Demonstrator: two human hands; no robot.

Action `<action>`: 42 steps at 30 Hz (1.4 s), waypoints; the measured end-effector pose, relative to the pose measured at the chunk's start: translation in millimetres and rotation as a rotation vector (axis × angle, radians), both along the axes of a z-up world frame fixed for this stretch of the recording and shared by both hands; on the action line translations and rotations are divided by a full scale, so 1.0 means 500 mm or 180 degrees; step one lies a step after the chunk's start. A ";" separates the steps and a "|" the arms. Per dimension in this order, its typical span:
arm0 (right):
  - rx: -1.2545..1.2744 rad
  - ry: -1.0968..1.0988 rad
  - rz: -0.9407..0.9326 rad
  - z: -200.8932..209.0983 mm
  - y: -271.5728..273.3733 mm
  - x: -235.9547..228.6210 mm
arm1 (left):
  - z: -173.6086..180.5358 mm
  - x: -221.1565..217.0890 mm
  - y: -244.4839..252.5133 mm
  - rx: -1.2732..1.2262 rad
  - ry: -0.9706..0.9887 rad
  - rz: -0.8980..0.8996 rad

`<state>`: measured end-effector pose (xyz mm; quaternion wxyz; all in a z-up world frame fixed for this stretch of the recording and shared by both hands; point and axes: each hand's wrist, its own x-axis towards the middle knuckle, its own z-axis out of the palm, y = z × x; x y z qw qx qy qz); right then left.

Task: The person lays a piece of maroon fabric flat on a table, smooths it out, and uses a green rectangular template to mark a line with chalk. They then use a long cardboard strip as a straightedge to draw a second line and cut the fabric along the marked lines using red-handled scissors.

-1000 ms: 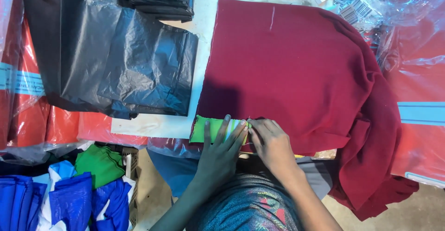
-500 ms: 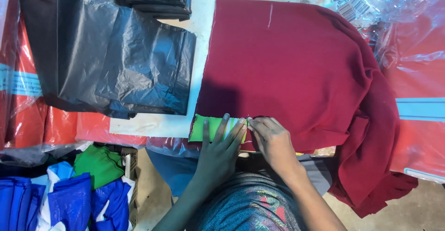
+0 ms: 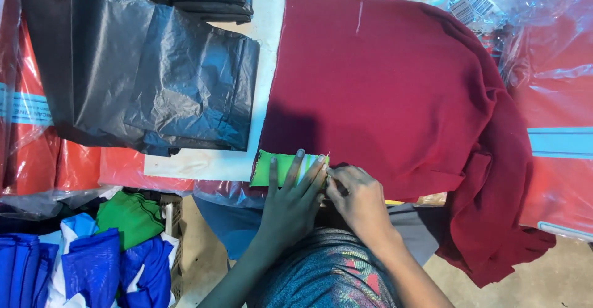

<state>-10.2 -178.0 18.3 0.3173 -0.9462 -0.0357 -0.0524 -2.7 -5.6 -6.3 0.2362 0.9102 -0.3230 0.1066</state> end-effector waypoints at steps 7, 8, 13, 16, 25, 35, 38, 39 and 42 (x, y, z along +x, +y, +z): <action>0.0168 0.0106 -0.0042 -0.001 0.012 -0.024 | 0.000 0.001 0.001 0.0066 -0.0063 0.0007; 0.0188 0.0116 -0.0036 -0.003 0.012 -0.027 | -0.001 0.001 0.000 0.0084 -0.0047 0.0001; 0.0237 0.0341 0.0067 0.001 0.003 -0.030 | 0.002 0.001 -0.002 0.0031 -0.0071 -0.0011; 0.0272 0.0467 0.0092 -0.005 -0.001 -0.034 | 0.001 0.002 -0.002 0.0055 -0.0062 -0.0022; 0.0192 -0.0014 0.0027 0.006 -0.037 0.039 | -0.003 -0.001 -0.002 0.0111 -0.0002 -0.0008; 0.0096 0.0155 0.0092 0.010 -0.028 0.060 | 0.003 0.002 -0.001 0.0094 0.0015 0.0013; 0.0196 0.0364 0.0110 0.023 -0.029 0.063 | 0.002 0.002 -0.002 0.0056 0.0001 0.0024; 0.0199 0.0360 0.0114 0.026 -0.028 0.061 | 0.001 0.002 -0.001 0.0060 -0.0002 0.0028; 0.0060 0.0397 0.0219 0.033 -0.027 0.051 | 0.002 0.002 -0.001 0.0053 0.0008 -0.0006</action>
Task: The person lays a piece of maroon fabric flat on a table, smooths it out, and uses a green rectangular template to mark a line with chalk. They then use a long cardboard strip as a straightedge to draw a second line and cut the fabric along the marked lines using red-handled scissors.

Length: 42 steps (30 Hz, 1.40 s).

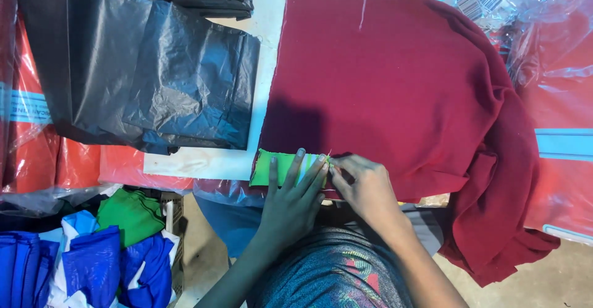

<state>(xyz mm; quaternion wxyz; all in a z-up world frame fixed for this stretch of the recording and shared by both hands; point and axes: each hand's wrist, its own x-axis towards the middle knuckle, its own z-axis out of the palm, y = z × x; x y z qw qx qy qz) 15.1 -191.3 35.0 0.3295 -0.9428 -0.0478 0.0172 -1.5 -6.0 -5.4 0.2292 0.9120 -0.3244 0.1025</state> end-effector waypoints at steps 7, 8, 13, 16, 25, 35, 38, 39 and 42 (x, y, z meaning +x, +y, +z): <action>0.0074 0.0004 -0.0050 -0.033 0.016 -0.058 | 0.002 -0.001 0.000 0.0069 -0.0010 -0.0009; 0.0114 -0.0024 -0.0085 -0.035 0.023 -0.066 | 0.001 0.000 0.001 0.0080 -0.0032 0.0002; 0.0028 -0.0105 -0.0048 -0.022 0.011 -0.047 | 0.003 -0.002 0.001 0.0063 0.0006 0.0000; -0.0208 -0.0279 -0.0083 -0.031 0.000 -0.012 | 0.004 -0.002 0.002 0.0085 0.0021 0.0009; -0.0403 -0.0207 -0.0146 -0.032 0.012 -0.021 | 0.007 0.000 -0.004 0.0106 0.0017 0.0020; -0.0036 -0.0314 -0.0045 -0.036 0.034 -0.088 | 0.001 0.000 0.008 0.0461 0.0110 -0.0138; -0.0458 -0.0661 -0.0225 -0.061 0.012 -0.044 | -0.001 -0.003 -0.001 0.0190 -0.0013 -0.0016; -0.0460 -0.0661 -0.0227 -0.060 0.009 -0.031 | 0.001 -0.003 -0.001 0.0188 -0.0014 -0.0018; -0.0531 -0.0550 -0.0279 -0.053 0.009 -0.005 | 0.003 -0.002 0.000 0.0203 -0.0002 -0.0014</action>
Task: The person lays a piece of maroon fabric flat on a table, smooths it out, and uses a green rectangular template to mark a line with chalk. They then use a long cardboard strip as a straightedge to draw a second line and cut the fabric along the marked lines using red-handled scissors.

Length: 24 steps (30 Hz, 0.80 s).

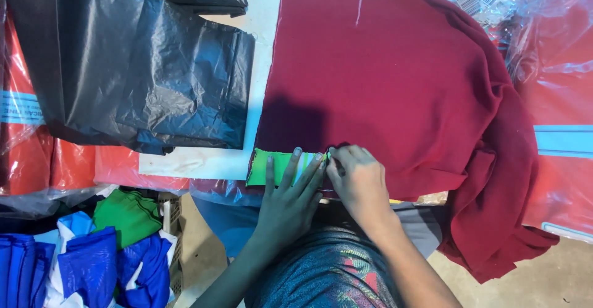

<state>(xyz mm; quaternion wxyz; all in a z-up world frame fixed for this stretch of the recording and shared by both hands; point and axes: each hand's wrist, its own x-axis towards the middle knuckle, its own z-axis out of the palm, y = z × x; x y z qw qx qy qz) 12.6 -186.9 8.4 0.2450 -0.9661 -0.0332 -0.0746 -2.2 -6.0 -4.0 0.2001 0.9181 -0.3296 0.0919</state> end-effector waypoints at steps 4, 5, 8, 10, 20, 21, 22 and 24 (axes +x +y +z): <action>-0.0028 0.0334 0.0105 0.004 0.013 -0.046 | -0.008 -0.002 0.000 0.0042 0.0012 -0.0005; 0.0034 0.0546 0.0122 0.002 0.017 -0.063 | -0.009 -0.002 0.000 0.0032 0.0021 -0.0020; 0.0233 0.0557 -0.0030 0.005 0.027 -0.095 | -0.004 0.000 -0.001 0.0055 0.0031 0.0006; 0.0676 0.0517 -0.0078 0.030 0.016 -0.081 | -0.002 0.003 0.002 -0.0031 -0.0014 0.0022; 0.3235 0.0769 -0.1288 0.036 -0.068 -0.013 | -0.037 0.080 0.068 -0.0935 0.0079 -0.0104; 0.3239 0.0774 -0.1280 0.042 -0.069 -0.010 | -0.018 0.087 0.065 -0.0930 0.0077 -0.0096; 0.3510 0.0788 -0.1264 0.048 -0.073 -0.005 | -0.001 0.097 0.060 -0.1223 0.0399 0.0133; 0.3780 0.0801 -0.1252 0.045 -0.082 -0.004 | 0.020 0.109 0.054 -0.1513 0.0728 0.0356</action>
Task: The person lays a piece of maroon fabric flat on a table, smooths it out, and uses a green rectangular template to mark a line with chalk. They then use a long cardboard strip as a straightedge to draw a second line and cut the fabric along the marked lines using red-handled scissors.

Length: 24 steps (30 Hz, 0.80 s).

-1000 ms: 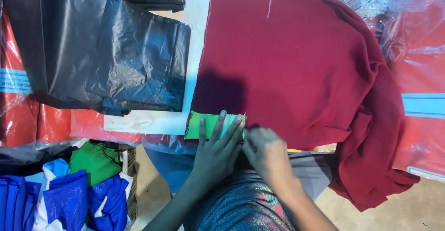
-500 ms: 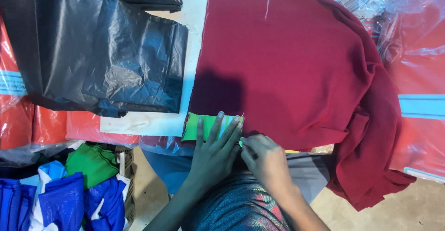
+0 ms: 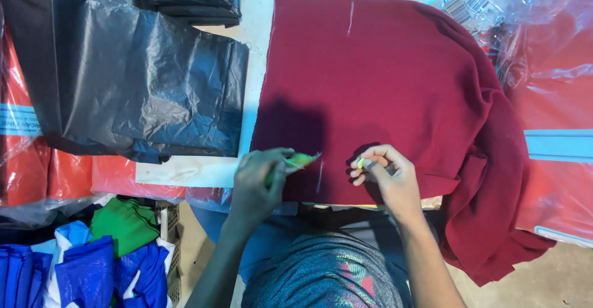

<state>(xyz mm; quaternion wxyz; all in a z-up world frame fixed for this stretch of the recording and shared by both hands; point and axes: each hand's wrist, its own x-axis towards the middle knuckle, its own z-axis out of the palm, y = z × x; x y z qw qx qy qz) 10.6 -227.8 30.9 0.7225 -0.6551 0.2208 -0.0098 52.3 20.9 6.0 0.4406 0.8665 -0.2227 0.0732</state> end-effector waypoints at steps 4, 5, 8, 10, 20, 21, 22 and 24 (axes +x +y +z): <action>0.0157 -0.0113 -0.0017 -0.014 -0.006 -0.004 | -0.026 0.009 0.005 -0.1226 0.1210 0.0701; 0.0202 -0.0116 -0.0072 -0.014 -0.004 -0.005 | -0.043 0.009 0.008 -0.1881 0.1845 0.0994; 0.0300 -0.0251 0.0034 -0.032 -0.009 -0.004 | 0.097 0.011 -0.097 -0.3829 0.2409 0.1437; 0.0217 -0.0334 0.0131 -0.011 0.007 -0.001 | 0.052 0.025 -0.128 -0.3955 0.2812 0.1483; 0.0341 -0.0263 -0.0387 -0.007 0.001 0.004 | -0.015 0.077 -0.217 -0.3666 0.2884 0.0579; 0.0343 -0.0264 -0.0389 -0.007 -0.001 0.009 | -0.008 0.081 -0.223 -0.3663 0.2884 0.0578; 0.0550 -0.0188 -0.0336 -0.006 -0.003 0.015 | -0.001 0.086 -0.230 -0.3495 0.2580 0.0330; 0.0749 -0.0127 -0.0298 -0.010 -0.004 0.026 | 0.070 0.089 -0.228 -0.3322 0.2275 0.0062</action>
